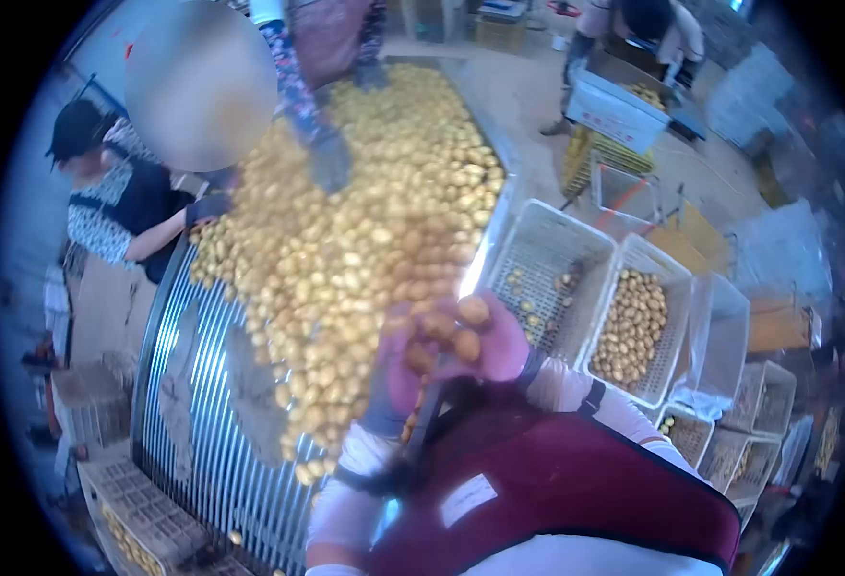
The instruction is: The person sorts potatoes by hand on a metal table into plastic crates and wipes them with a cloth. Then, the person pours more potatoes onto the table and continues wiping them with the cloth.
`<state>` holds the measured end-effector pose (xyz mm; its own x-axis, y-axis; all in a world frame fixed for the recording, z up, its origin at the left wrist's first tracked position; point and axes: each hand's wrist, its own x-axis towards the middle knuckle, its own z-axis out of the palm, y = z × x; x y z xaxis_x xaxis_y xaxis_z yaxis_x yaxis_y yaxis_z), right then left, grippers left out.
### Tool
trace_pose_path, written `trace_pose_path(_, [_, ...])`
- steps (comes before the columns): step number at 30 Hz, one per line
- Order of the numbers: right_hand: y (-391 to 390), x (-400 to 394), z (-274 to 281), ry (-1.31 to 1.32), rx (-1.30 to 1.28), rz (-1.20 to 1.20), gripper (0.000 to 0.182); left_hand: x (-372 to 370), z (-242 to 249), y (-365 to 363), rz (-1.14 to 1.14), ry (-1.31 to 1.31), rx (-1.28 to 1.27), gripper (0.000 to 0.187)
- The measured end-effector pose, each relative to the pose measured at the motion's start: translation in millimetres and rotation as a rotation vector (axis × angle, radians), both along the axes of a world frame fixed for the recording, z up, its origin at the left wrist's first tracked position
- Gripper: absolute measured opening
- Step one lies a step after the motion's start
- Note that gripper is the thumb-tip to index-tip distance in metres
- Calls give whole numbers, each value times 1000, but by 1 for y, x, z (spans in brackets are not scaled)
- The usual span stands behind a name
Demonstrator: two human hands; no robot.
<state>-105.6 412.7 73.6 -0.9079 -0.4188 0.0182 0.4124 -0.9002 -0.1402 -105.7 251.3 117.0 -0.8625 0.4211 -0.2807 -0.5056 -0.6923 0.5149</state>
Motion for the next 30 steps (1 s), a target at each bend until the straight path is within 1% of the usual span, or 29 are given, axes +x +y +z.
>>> trace_pose_path(1, [5, 1, -8, -7, -59, -22, 55, 0, -1, 11, -6, 9, -51, 43])
trace_pose_path(3, [13, 1, 2, -19, -180, -62, 58, 1, -5, 28, -13, 37, -155, 39])
trace_pose_path(5, [38, 16, 26, -134, -114, 21, 69, 3, -15, 40, -39, 84, -267, 38])
trace_pose_path(6, [43, 21, 24, -106, -117, 29, 69, 5, -23, 43, -61, 119, -325, 39])
trace_pose_path(8, [58, 33, 10, -54, -113, 39, 69, 5, -57, 47, -148, 225, -443, 48])
trace_pose_path(11, [79, 49, -46, -101, -224, -71, 70, 0, -81, 79, -273, 1215, -1072, 50])
trace_pose_path(12, [91, 57, -61, -74, -380, -102, 66, 4, -79, 93, -291, 1344, -1119, 51])
trace_pose_path(13, [110, 67, -86, -15, 30, -278, 62, 7, -77, 107, -298, 1475, -1160, 52])
trace_pose_path(14, [134, 81, -114, 41, 441, -440, 59, 16, -58, 124, -321, 1390, -1072, 54])
trace_pose_path(15, [148, 87, -101, 30, 418, -477, 52, 21, -40, 133, -344, 1302, -990, 55])
trace_pose_path(16, [161, 92, -85, 19, 396, -513, 45, 22, -25, 133, -328, 1344, -973, 56])
trace_pose_path(17, [174, 98, -68, 10, 375, -550, 39, 19, -26, 128, -337, 1362, -934, 56])
trace_pose_path(19, [222, 138, -73, -217, 665, -744, 34, 6, -31, 104, -346, 1394, -875, 55])
trace_pose_path(20, [246, 153, -84, -308, 712, -795, 38, 3, -39, 89, -321, 1250, -888, 55])
trace_pose_path(22, [292, 202, -131, -502, 691, -834, 48, -1, -69, 41, -218, 949, -951, 54])
trace_pose_path(25, [346, 247, -218, -707, 592, -774, 65, 6, -92, -47, 87, 840, -1247, 55])
trace_pose_path(26, [348, 243, -231, -844, 701, -810, 60, 12, -105, -76, 200, 811, -1381, 56])
trace_pose_path(28, [329, 201, -250, -998, 1092, -851, 52, 28, -127, -122, 406, 747, -1613, 58])
trace_pose_path(29, [314, 172, -263, -957, 1395, -848, 47, 38, -129, -136, 390, 765, -1798, 59])
trace_pose_path(30, [293, 137, -273, -848, 1737, -857, 43, 49, -131, -148, 364, 776, -1984, 61])
